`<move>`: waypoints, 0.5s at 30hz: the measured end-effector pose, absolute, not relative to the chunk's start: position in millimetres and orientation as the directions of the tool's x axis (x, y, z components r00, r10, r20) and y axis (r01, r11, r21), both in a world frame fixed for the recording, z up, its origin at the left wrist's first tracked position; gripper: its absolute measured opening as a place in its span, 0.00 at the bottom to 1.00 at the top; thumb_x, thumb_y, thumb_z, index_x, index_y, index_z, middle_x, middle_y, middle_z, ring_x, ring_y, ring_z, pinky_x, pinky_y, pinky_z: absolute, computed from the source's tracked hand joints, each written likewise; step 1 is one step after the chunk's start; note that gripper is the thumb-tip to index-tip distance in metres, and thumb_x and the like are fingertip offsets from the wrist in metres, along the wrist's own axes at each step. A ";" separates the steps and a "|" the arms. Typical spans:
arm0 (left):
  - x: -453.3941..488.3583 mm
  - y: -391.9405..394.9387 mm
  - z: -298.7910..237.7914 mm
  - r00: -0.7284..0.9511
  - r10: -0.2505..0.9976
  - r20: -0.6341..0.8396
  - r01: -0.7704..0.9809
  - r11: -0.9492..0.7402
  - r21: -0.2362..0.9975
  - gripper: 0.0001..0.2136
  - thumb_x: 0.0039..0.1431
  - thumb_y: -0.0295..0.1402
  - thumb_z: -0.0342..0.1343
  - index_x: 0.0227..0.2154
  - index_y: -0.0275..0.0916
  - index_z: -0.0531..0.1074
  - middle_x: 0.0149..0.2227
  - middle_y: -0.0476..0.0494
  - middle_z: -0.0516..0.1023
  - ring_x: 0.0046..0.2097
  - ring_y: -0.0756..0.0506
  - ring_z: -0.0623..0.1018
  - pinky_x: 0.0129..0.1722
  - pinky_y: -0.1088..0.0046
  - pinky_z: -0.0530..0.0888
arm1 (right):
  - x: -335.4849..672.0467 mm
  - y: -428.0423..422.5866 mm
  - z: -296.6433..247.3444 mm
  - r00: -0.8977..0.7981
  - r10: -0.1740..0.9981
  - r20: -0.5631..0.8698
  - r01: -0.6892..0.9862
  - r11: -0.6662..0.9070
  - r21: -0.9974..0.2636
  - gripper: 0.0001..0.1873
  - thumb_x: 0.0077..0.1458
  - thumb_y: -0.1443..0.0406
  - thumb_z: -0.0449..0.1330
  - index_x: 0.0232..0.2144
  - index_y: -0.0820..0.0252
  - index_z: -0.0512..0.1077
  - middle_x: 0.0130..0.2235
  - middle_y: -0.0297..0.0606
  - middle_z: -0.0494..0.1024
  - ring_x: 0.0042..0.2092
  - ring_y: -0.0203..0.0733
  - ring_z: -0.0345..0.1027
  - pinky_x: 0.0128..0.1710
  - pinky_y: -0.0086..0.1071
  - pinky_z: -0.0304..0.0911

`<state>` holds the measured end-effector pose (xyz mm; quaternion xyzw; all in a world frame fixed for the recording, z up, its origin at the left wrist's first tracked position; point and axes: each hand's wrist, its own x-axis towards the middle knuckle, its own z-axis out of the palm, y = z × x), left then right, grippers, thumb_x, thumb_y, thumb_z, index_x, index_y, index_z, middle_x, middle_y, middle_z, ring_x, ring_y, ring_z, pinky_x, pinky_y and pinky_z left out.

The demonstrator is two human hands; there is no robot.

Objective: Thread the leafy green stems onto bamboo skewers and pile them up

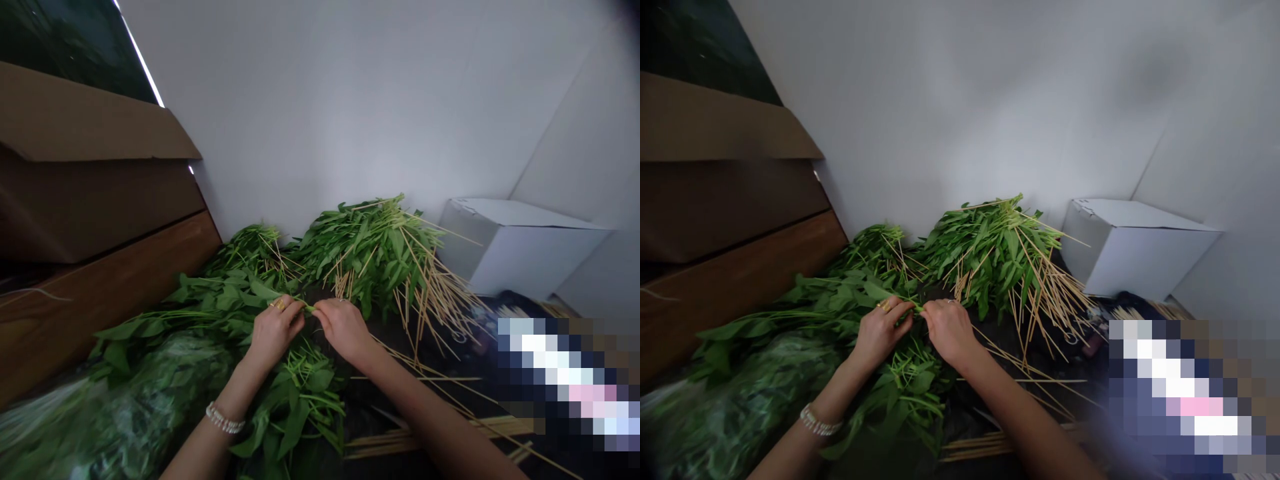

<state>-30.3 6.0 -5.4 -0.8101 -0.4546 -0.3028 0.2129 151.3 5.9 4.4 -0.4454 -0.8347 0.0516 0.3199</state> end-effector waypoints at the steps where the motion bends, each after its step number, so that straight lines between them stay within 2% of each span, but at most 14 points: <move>1: -28.1 5.1 -4.7 0.393 0.608 0.689 0.865 -0.499 -0.053 0.06 0.61 0.30 0.50 0.36 0.40 0.73 0.32 0.46 0.74 0.35 0.46 0.74 0.34 0.73 0.69 | 150.6 5.4 4.8 -0.406 0.771 0.490 0.703 0.606 -0.371 0.11 0.64 0.65 0.52 0.37 0.58 0.74 0.36 0.43 0.78 0.39 0.45 0.71 0.42 0.34 0.59; 3: -24.8 4.2 -2.7 0.345 0.622 0.703 0.858 -0.513 0.033 0.06 0.60 0.29 0.50 0.33 0.40 0.73 0.30 0.46 0.73 0.34 0.46 0.74 0.35 0.72 0.69 | 149.0 4.6 5.3 -0.415 0.760 0.500 0.677 0.626 -0.388 0.11 0.64 0.65 0.52 0.36 0.58 0.74 0.36 0.42 0.79 0.39 0.44 0.71 0.42 0.33 0.59; 5: -26.7 5.4 1.0 0.247 0.662 0.708 0.825 -0.526 0.205 0.06 0.58 0.29 0.50 0.31 0.40 0.72 0.29 0.48 0.71 0.33 0.47 0.73 0.34 0.72 0.68 | 148.9 5.4 5.2 -0.398 0.755 0.522 0.621 0.640 -0.453 0.10 0.63 0.65 0.52 0.36 0.57 0.74 0.36 0.41 0.79 0.38 0.43 0.71 0.41 0.32 0.60; 8: -44.6 12.8 7.9 -0.049 0.693 0.719 0.717 -0.477 0.509 0.06 0.55 0.29 0.50 0.26 0.40 0.70 0.27 0.49 0.71 0.32 0.47 0.72 0.34 0.73 0.68 | 153.2 12.0 3.0 -0.291 0.803 0.519 0.470 0.593 -0.654 0.09 0.60 0.66 0.54 0.32 0.57 0.74 0.31 0.37 0.79 0.33 0.40 0.72 0.37 0.31 0.62; 10: -62.2 19.7 11.2 -0.295 0.645 0.705 0.636 -0.417 0.649 0.06 0.55 0.30 0.50 0.25 0.40 0.70 0.27 0.49 0.71 0.33 0.47 0.72 0.36 0.72 0.68 | 158.1 19.5 0.2 -0.185 0.875 0.447 0.305 0.484 -0.820 0.08 0.59 0.64 0.55 0.31 0.57 0.74 0.27 0.35 0.78 0.29 0.38 0.71 0.33 0.30 0.64; 12: -76.2 25.4 12.3 -0.420 0.617 0.666 0.589 -0.373 0.717 0.07 0.57 0.32 0.48 0.27 0.40 0.70 0.29 0.50 0.70 0.35 0.47 0.71 0.38 0.72 0.68 | 162.3 27.0 -2.6 -0.129 0.935 0.330 0.110 0.344 -0.932 0.09 0.57 0.62 0.56 0.31 0.59 0.73 0.25 0.35 0.77 0.25 0.37 0.70 0.29 0.30 0.64; 15: -81.5 27.9 12.1 -0.415 0.604 0.681 0.617 -0.363 0.698 0.09 0.58 0.33 0.46 0.27 0.41 0.69 0.31 0.48 0.70 0.39 0.46 0.71 0.42 0.70 0.68 | 165.4 33.7 -5.4 -0.166 0.970 0.175 -0.104 0.159 -0.982 0.13 0.54 0.56 0.58 0.30 0.61 0.73 0.27 0.38 0.79 0.25 0.36 0.70 0.25 0.28 0.62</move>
